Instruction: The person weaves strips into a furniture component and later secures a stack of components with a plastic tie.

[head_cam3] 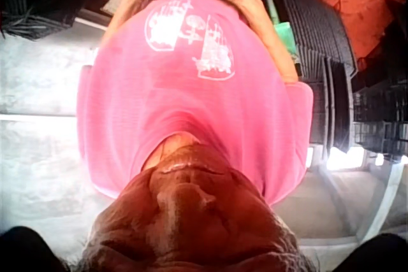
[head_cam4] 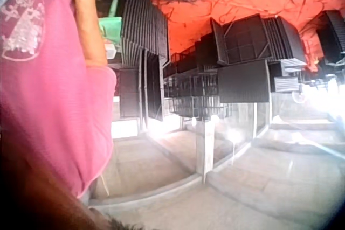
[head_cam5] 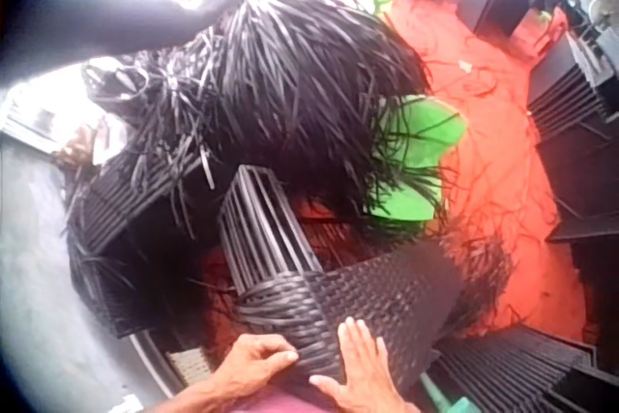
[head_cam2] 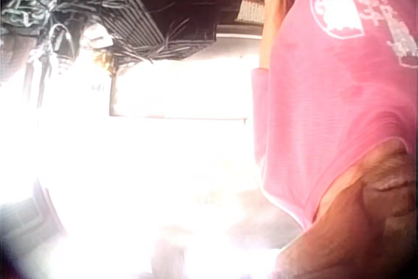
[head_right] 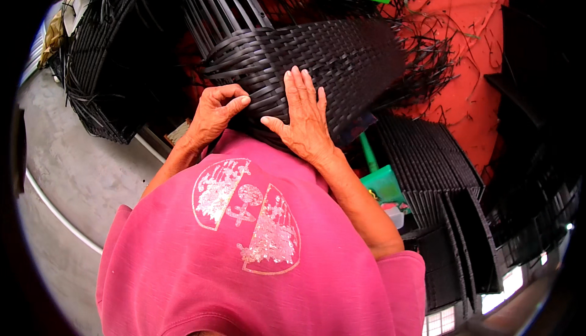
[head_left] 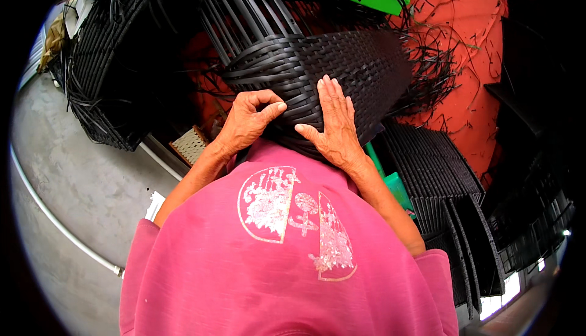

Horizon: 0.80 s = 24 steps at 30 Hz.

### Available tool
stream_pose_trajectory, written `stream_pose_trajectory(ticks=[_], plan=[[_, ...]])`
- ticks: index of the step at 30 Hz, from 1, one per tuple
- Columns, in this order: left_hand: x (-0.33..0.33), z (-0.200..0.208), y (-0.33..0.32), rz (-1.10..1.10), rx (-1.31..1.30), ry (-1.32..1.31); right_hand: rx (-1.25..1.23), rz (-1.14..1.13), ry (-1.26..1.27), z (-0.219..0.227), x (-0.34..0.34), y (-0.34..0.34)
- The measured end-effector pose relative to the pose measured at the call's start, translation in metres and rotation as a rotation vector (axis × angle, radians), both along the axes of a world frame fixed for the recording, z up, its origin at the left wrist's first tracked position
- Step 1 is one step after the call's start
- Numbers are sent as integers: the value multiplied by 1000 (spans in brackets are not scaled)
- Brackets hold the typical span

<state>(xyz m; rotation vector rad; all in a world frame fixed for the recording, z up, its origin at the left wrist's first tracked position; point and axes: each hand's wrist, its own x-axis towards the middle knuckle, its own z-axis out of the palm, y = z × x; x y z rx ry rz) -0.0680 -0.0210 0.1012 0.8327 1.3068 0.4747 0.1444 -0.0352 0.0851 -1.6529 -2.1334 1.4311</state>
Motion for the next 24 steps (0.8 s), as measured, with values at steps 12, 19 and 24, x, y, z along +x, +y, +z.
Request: stream_pose_trajectory(ticks=[12, 19, 24], plan=[[6, 2, -21, -21, 91, 261, -25, -58, 45, -2, 1, -4], [6, -4, -17, 278, -44, 211, 6, -149, 51, 0, -4, -8], [0, -14, -16, 179, -4, 277, -11, -92, 2, 2, -3, -6]])
